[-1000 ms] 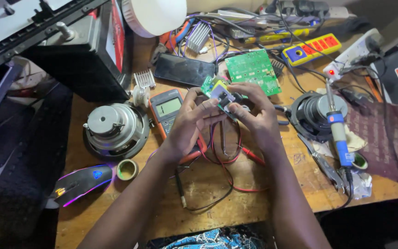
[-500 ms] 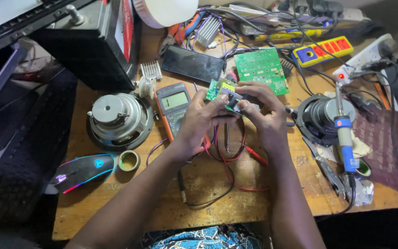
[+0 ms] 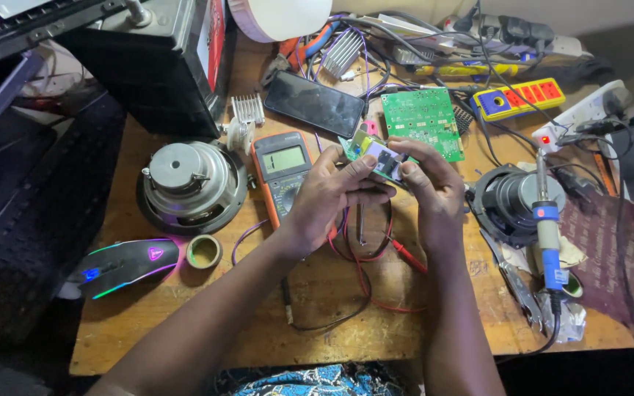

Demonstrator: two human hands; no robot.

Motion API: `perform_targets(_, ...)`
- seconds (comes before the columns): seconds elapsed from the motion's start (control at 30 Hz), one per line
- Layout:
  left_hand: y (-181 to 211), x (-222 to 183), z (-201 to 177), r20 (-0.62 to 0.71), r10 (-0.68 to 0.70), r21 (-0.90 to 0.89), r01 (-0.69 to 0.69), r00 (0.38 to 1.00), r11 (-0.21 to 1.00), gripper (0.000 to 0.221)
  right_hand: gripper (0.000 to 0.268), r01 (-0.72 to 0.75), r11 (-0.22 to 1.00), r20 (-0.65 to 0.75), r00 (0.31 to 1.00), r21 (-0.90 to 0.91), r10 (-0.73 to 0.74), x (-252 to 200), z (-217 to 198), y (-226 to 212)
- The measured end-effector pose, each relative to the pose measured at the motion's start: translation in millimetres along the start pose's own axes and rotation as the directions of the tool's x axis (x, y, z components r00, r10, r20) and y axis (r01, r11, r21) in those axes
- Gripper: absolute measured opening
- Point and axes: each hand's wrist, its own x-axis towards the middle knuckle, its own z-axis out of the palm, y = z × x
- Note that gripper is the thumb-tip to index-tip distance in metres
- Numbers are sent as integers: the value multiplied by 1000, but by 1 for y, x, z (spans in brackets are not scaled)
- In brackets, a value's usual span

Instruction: Repairing a circuit board using a multimeter, screwdriver, and soldering iron on a workbench

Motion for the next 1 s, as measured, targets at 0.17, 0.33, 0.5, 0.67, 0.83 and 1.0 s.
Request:
perform_targets(0.17,4,-7,8,-3,-9,-36,9,1000,999,42,30,12,1000,2,1000,14,-12,-1,2,-7)
perform_targets(0.33,4,-10,11,-7,-34,-61,34,999,998,37,25,71,997,-4,997,-15,-71,-1,-1,-6)
perform_targets(0.5,5,-10,13,-33,-50,-67,48,998,997,34,19,114,993,-13,993,-20,-114,0,-3,-8)
perform_targets(0.67,6,-11,13,-31,-57,-74,55,998,996,32,18,103,994,-23,994,-22,-103,1,-3,-12)
perform_targets(0.83,5,-7,12,-37,-58,-94,54,998,994,29,22,99,995,-20,995,-29,-100,4,-7,-9)
perform_targets(1.0,0,-1,-10,49,-97,-60,100,994,993,17,61,117,991,177,976,70,-128,3,-15,-8)
